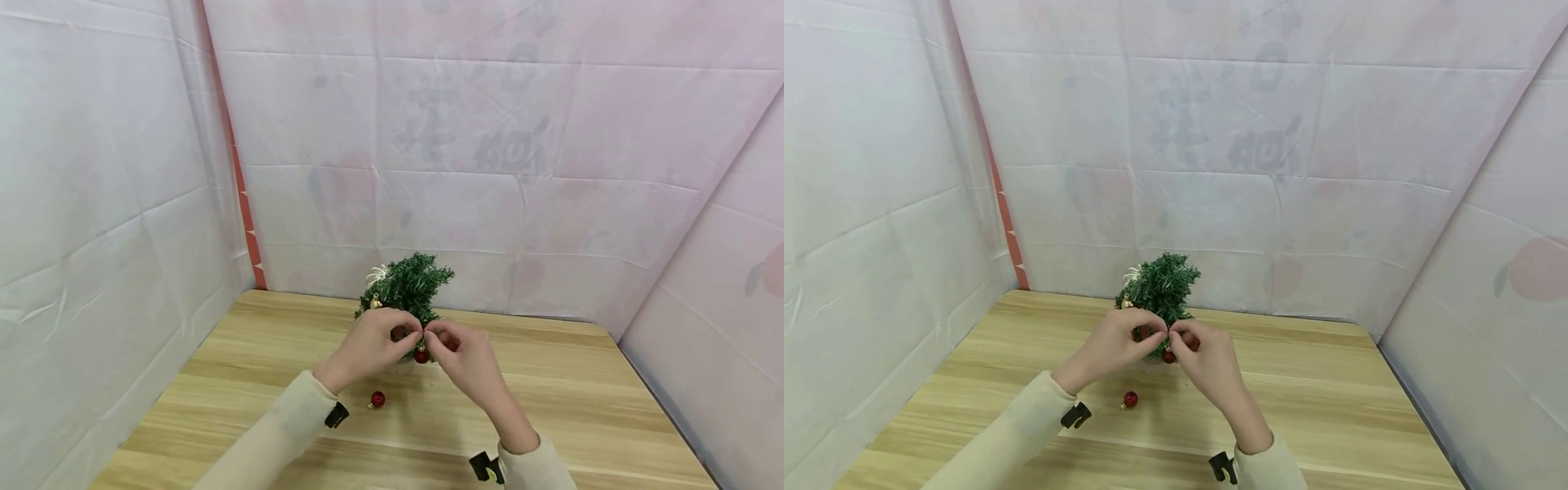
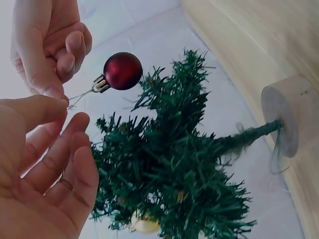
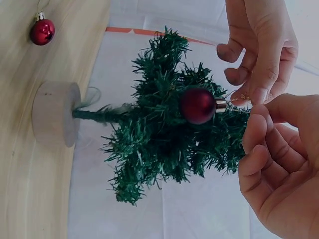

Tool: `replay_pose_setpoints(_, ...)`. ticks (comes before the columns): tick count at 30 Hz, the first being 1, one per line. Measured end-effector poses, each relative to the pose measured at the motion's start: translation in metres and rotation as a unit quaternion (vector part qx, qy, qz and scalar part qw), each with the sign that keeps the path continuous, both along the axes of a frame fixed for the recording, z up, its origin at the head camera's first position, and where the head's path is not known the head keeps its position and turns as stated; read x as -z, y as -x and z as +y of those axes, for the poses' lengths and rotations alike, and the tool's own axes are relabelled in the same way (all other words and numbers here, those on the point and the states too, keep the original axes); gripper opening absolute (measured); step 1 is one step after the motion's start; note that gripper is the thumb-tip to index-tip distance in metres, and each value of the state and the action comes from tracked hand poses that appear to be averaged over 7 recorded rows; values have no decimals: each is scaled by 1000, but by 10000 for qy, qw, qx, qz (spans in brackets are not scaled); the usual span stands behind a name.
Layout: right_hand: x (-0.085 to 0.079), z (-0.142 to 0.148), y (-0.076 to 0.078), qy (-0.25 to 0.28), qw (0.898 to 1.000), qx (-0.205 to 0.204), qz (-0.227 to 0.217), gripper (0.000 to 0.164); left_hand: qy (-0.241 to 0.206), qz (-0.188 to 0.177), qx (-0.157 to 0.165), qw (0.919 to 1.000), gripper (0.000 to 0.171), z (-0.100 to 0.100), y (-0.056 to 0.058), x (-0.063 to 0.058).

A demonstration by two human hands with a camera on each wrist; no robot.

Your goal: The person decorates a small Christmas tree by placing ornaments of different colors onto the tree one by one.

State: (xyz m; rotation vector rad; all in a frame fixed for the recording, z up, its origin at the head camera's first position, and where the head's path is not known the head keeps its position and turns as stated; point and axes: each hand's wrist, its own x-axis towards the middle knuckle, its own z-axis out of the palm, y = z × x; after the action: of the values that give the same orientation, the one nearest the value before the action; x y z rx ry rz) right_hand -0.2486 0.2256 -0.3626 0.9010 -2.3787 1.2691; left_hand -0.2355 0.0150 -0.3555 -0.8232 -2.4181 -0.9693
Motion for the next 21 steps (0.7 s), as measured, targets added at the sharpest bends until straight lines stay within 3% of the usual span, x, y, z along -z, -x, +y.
replay_pose_setpoints(11,0,2,5,-104,9996,250,-20,9,-82,-428,-564,9975,10,11,7,4)
replay_pose_setpoints(21,3,-1,11,-81,9986,518,-100,11,-264,-354,-831,9956,10,14,13,2)
